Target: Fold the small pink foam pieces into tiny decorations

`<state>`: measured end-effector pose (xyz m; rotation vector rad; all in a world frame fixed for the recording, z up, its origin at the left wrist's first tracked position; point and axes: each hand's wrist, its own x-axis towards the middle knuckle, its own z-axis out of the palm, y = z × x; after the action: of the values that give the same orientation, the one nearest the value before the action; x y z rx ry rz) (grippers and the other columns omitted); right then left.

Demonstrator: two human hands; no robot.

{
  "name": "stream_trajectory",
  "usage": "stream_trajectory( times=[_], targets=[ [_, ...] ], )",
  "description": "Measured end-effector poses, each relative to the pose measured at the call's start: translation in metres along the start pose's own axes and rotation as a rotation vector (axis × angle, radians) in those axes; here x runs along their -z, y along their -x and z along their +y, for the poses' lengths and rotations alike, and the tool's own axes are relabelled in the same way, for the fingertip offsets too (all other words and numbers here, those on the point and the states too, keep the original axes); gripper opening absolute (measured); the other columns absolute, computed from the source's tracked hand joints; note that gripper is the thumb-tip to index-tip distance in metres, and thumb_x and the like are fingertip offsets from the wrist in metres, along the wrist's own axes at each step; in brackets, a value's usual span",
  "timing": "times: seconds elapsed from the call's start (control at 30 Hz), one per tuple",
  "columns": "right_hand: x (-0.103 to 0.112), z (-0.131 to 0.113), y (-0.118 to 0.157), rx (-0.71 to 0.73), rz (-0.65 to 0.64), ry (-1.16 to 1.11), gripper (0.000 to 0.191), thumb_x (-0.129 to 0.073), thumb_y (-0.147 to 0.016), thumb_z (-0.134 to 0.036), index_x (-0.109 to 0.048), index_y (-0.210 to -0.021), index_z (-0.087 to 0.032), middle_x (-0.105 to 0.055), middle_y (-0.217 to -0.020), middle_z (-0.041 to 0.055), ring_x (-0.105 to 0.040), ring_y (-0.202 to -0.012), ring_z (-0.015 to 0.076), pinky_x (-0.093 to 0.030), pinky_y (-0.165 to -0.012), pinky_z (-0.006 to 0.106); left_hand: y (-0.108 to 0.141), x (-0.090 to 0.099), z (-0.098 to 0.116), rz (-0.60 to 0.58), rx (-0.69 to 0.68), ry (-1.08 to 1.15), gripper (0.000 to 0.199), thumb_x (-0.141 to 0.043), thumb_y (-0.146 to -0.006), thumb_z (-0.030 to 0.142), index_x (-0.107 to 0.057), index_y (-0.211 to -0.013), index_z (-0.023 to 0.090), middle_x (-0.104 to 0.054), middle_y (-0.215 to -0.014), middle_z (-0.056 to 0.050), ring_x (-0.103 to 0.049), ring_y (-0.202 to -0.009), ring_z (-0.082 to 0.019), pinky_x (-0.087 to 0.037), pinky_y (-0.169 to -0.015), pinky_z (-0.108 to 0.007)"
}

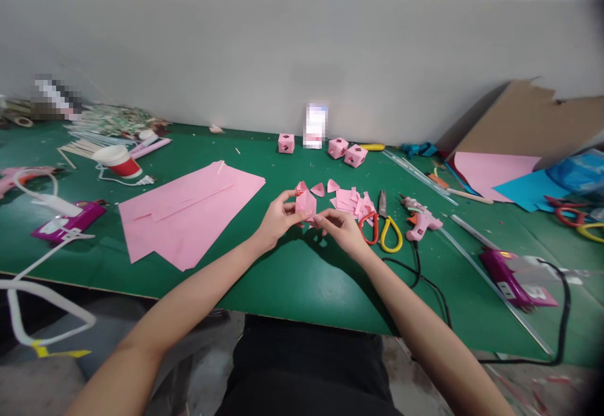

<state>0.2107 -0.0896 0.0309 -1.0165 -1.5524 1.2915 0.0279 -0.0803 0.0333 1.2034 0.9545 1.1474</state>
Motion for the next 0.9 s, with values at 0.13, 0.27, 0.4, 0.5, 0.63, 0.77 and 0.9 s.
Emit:
stream_trajectory(
  times=[0.13,0.27,0.4,0.5,0.63,0.77,0.9],
  targets=[
    [0.0,0.002,0.0,0.02,0.027,0.043,0.036,-0.069,-0.078,-0.055,-0.069,-0.076,-0.019,-0.067,-0.072,0.0029,-0.056,-0.062,0.0148,-0.044,-0.056,0.028,0.001,-0.002,0.001,0.002,0.013,0.024,0.061,-0.082,-0.067,0.03,-0.051,-0.118,0.017,-0.073,-0.081,-0.003,-0.069,-0.067,-0.017,-0.055,-0.061,-0.027],
    [0.0,0.0,0.002,0.083,0.052,0.128,0.03,-0.067,-0.081,-0.048,-0.067,-0.073,-0.019,-0.065,-0.071,0.0022,-0.055,-0.064,0.015,-0.043,-0.059,0.029,0.002,-0.005,0.003,-0.003,0.025,0.053,0.064,-0.083,-0.064,0.029,-0.05,-0.117,0.015,-0.071,-0.078,-0.002,-0.066,-0.065,-0.015,-0.054,-0.058,-0.025],
    [0.0,0.0,0.003,0.157,0.069,0.191,0.024,-0.064,-0.083,-0.041,-0.064,-0.073,-0.02,-0.064,-0.074,0.0013,-0.058,-0.07,0.0163,-0.045,-0.066,0.03,0.003,-0.007,0.002,-0.013,0.044,0.072,0.066,-0.083,-0.063,0.027,-0.049,-0.118,0.015,-0.07,-0.079,-0.002,-0.066,-0.066,-0.016,-0.053,-0.059,-0.026],
    [0.0,0.005,0.001,0.142,0.052,0.195,0.026,-0.062,-0.085,-0.043,-0.064,-0.075,-0.02,-0.064,-0.074,0.0011,-0.058,-0.07,0.0161,-0.044,-0.064,0.029,0.002,-0.007,0.002,-0.005,0.041,0.071,0.065,-0.082,-0.063,0.027,-0.049,-0.117,0.015,-0.07,-0.08,-0.002,-0.065,-0.066,-0.015,-0.052,-0.058,-0.026],
    [0.001,0.012,-0.001,0.071,0.006,0.155,0.038,-0.053,-0.09,-0.053,-0.065,-0.079,-0.019,-0.063,-0.073,0.0018,-0.057,-0.066,0.0155,-0.044,-0.06,0.028,0.0,-0.006,0.001,0.018,0.033,0.042,0.061,-0.081,-0.065,0.026,-0.05,-0.116,0.014,-0.069,-0.08,-0.002,-0.064,-0.066,-0.014,-0.051,-0.056,-0.024],
    [0.002,0.012,-0.001,0.06,-0.015,0.174,0.039,-0.055,-0.088,-0.055,-0.065,-0.081,-0.018,-0.065,-0.075,0.0027,-0.056,-0.065,0.015,-0.044,-0.06,0.027,0.0,-0.006,0.001,0.013,0.036,0.038,0.06,-0.081,-0.066,0.027,-0.05,-0.116,0.015,-0.069,-0.081,-0.002,-0.064,-0.066,-0.014,-0.05,-0.055,-0.023],
    [0.001,0.01,0.001,0.083,-0.036,0.221,0.033,-0.06,-0.086,-0.05,-0.064,-0.078,-0.018,-0.064,-0.074,0.0018,-0.055,-0.064,0.0143,-0.043,-0.059,0.026,0.0,-0.005,0.0,0.005,0.039,0.024,0.059,-0.081,-0.067,0.03,-0.051,-0.115,0.015,-0.07,-0.082,-0.002,-0.065,-0.067,-0.015,-0.051,-0.056,-0.024]
  ],
)
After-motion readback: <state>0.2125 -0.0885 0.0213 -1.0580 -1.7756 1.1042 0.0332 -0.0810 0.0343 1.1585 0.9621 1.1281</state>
